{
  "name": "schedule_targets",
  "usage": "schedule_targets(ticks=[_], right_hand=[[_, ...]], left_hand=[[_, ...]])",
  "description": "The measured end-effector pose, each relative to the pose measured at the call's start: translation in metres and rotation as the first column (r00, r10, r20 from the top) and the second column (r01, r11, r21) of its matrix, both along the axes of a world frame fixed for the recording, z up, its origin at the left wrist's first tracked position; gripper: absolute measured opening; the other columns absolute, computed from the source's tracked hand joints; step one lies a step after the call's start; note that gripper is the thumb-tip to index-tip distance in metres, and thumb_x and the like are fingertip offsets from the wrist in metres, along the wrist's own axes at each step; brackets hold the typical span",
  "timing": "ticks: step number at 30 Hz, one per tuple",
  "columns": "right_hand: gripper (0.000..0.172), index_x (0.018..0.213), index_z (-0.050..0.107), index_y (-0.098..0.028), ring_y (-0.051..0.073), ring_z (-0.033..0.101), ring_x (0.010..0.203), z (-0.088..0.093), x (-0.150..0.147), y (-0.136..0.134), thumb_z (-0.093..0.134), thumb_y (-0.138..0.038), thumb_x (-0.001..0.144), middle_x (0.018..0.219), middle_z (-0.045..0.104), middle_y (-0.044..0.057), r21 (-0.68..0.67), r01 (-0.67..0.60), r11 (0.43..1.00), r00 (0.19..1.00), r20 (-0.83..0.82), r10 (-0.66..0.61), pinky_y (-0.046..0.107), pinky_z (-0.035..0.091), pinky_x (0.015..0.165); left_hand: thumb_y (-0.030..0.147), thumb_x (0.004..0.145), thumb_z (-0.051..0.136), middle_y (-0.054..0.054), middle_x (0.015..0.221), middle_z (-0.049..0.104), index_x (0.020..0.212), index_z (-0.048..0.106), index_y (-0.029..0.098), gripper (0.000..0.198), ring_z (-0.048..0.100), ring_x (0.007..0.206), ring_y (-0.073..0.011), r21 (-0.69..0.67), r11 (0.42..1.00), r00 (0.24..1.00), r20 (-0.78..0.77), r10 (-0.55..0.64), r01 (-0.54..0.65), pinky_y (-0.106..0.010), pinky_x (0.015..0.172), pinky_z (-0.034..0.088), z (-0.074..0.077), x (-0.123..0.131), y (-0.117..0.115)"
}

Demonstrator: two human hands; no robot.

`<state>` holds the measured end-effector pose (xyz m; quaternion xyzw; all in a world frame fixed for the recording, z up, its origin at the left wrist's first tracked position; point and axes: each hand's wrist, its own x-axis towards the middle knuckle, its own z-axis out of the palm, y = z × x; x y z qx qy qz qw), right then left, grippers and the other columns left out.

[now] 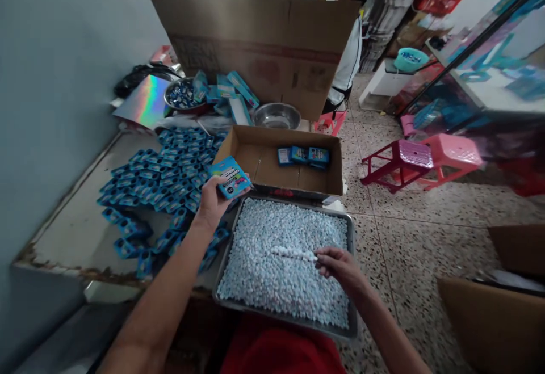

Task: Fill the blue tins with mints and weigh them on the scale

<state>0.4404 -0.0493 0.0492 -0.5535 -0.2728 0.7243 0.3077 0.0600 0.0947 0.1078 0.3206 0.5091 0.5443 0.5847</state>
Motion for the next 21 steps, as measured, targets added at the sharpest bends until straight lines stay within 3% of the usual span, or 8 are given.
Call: schedule_targets(ticks=[1, 3, 6, 9, 13, 18, 21], right_hand=[[0.043, 0.088, 0.080, -0.014, 0.012, 0.063, 0.051, 0.010, 0.000, 0.002, 0.097, -0.046, 0.065, 0.069, 0.074, 0.007, 0.008, -0.005, 1.000, 1.000, -0.001, 0.005, 0.020, 0.046, 0.050], [0.044, 0.087, 0.080, -0.013, 0.012, 0.062, 0.050, 0.027, 0.000, 0.004, 0.098, -0.045, 0.063, 0.068, 0.073, 0.006, 0.014, -0.010, 1.000, 1.000, -0.006, 0.010, 0.020, 0.046, 0.049], [0.043, 0.087, 0.080, -0.013, 0.011, 0.062, 0.050, 0.044, -0.003, 0.009, 0.098, -0.043, 0.062, 0.068, 0.074, 0.006, 0.025, -0.034, 0.999, 0.999, -0.013, 0.034, 0.019, 0.046, 0.048], [0.041, 0.088, 0.081, -0.013, 0.010, 0.064, 0.051, 0.048, -0.008, 0.013, 0.098, -0.041, 0.064, 0.069, 0.075, 0.006, 0.051, -0.079, 0.996, 0.997, -0.006, 0.079, 0.017, 0.047, 0.048], [0.043, 0.089, 0.081, -0.013, 0.011, 0.066, 0.052, 0.042, -0.018, 0.016, 0.098, -0.042, 0.062, 0.069, 0.075, 0.007, 0.038, -0.137, 0.990, 0.991, 0.009, 0.137, 0.017, 0.050, 0.050], [0.044, 0.088, 0.081, -0.012, 0.012, 0.068, 0.053, 0.034, -0.032, 0.013, 0.097, -0.043, 0.061, 0.068, 0.075, 0.006, 0.038, -0.148, 0.988, 0.986, 0.078, 0.145, 0.018, 0.052, 0.051], [0.043, 0.089, 0.081, -0.013, 0.012, 0.068, 0.055, 0.031, -0.036, 0.013, 0.096, -0.044, 0.064, 0.069, 0.075, 0.006, 0.059, -0.133, 0.989, 0.987, 0.101, 0.126, 0.018, 0.053, 0.051]], left_hand=[[0.039, 0.079, 0.058, -0.010, 0.112, 0.074, 0.109, 0.065, 0.018, 0.037, 0.071, 0.111, -0.0319, -0.066, 0.995, 0.981, 0.176, 0.082, -0.072, -0.057, 0.096, 0.060, 0.002, 0.008, -0.023], [0.037, 0.081, 0.064, -0.007, 0.105, 0.075, 0.107, 0.064, 0.020, 0.031, 0.073, 0.103, -0.0288, -0.258, 0.950, 0.856, 0.435, 0.278, -0.178, -0.055, 0.095, 0.061, -0.001, 0.026, -0.065], [0.040, 0.088, 0.062, -0.010, 0.096, 0.076, 0.104, 0.063, 0.019, 0.027, 0.075, 0.092, -0.0284, -0.539, 0.822, 0.719, 0.497, 0.485, -0.182, -0.051, 0.086, 0.064, -0.016, 0.053, -0.111], [0.043, 0.091, 0.058, -0.013, 0.094, 0.075, 0.104, 0.064, 0.017, 0.030, 0.075, 0.085, -0.0296, -0.707, 0.699, 0.681, 0.461, 0.569, -0.106, -0.049, 0.076, 0.064, -0.035, 0.074, -0.139], [0.036, 0.086, 0.061, -0.008, 0.083, 0.073, 0.103, 0.064, 0.019, 0.024, 0.072, 0.074, -0.0264, -0.776, 0.619, 0.638, 0.418, 0.646, -0.119, -0.048, 0.072, 0.063, -0.054, 0.095, -0.156], [0.036, 0.085, 0.061, -0.008, 0.082, 0.073, 0.103, 0.065, 0.021, 0.024, 0.071, 0.074, -0.0267, -0.778, 0.622, 0.612, 0.450, 0.650, -0.088, -0.048, 0.071, 0.063, -0.063, 0.111, -0.160], [0.039, 0.089, 0.060, -0.006, 0.079, 0.072, 0.100, 0.065, 0.020, 0.022, 0.067, 0.066, -0.0216, -0.762, 0.638, 0.641, 0.437, 0.631, -0.109, -0.039, 0.062, 0.060, -0.068, 0.115, -0.154]])
